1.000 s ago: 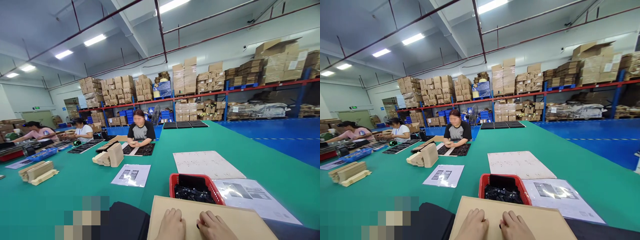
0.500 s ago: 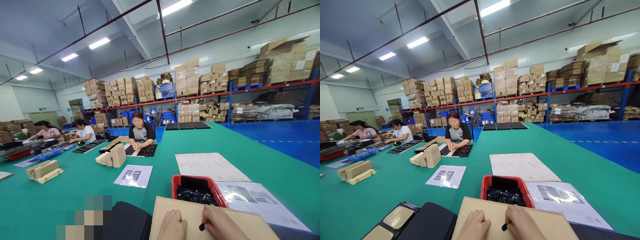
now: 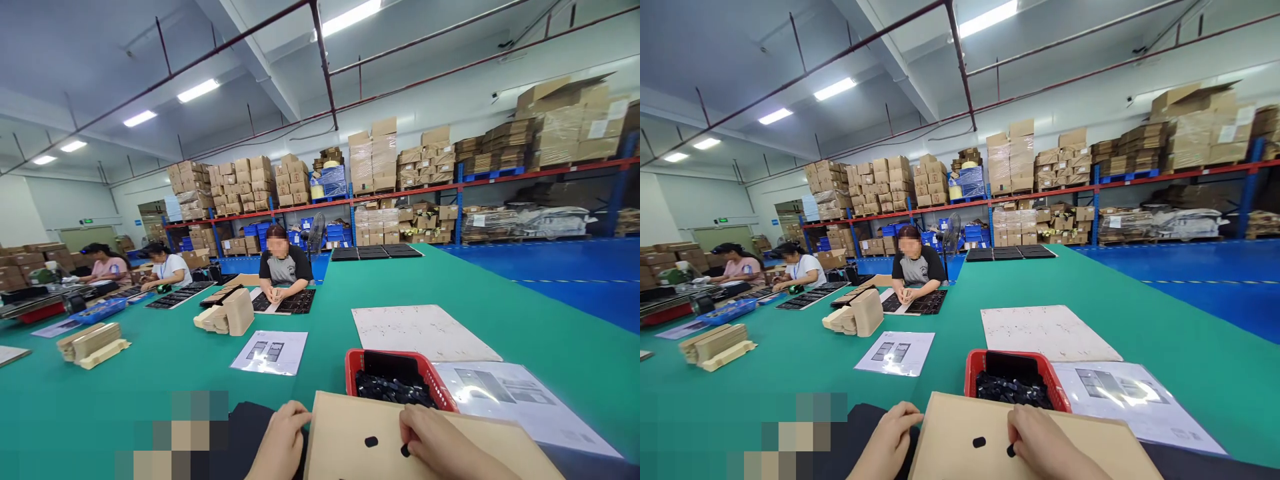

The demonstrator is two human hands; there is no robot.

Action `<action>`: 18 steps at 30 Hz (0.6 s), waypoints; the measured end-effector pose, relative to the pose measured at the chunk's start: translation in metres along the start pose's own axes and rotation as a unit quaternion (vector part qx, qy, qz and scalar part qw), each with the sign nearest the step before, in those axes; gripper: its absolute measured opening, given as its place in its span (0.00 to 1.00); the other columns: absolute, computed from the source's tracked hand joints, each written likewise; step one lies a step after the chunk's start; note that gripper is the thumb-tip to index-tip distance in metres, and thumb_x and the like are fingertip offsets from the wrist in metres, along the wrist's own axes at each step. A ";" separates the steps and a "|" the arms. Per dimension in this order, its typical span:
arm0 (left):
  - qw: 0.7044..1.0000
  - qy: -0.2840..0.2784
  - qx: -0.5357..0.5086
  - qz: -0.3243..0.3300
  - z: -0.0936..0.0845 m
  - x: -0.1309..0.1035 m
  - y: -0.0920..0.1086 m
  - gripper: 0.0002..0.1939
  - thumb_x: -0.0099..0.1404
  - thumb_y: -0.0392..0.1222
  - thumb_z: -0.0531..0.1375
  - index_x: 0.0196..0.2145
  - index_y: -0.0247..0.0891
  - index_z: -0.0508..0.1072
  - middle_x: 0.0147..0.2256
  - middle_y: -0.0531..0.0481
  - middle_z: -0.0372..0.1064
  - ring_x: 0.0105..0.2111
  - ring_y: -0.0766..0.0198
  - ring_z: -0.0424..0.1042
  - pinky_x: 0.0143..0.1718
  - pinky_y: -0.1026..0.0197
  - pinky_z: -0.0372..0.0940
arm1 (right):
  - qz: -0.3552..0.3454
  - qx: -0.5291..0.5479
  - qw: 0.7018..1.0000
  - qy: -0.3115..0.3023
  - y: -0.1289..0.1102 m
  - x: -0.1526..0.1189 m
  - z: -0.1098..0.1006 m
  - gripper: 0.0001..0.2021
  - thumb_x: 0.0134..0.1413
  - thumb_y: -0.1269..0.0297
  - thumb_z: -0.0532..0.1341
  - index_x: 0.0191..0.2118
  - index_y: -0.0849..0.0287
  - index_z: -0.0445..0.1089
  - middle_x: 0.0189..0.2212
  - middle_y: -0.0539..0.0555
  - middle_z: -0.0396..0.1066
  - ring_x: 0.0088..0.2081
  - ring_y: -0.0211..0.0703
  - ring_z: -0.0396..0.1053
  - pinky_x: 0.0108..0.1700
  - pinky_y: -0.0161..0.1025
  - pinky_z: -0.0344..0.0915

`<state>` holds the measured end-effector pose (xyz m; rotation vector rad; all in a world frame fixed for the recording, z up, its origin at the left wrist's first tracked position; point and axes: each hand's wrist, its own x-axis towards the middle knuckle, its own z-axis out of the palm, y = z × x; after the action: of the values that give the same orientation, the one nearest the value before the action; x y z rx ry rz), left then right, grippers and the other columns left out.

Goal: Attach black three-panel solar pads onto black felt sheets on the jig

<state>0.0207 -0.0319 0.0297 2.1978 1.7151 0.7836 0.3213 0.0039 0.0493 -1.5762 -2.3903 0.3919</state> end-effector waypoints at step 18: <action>0.961 0.184 -0.169 -0.117 0.012 -0.005 -0.055 0.14 0.54 0.40 0.50 0.28 0.41 0.76 0.31 0.48 0.75 0.36 0.56 0.74 0.41 0.55 0.69 | -0.030 -0.024 0.999 -0.021 -0.003 -0.003 -0.008 0.14 0.40 0.84 0.51 0.27 0.59 0.68 0.31 0.52 0.71 0.35 0.44 0.68 0.34 0.36 0.56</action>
<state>-0.0180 -0.0194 -0.0088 1.6625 1.7926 1.3698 0.3227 0.0003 0.0572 -1.5263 -2.4894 0.3605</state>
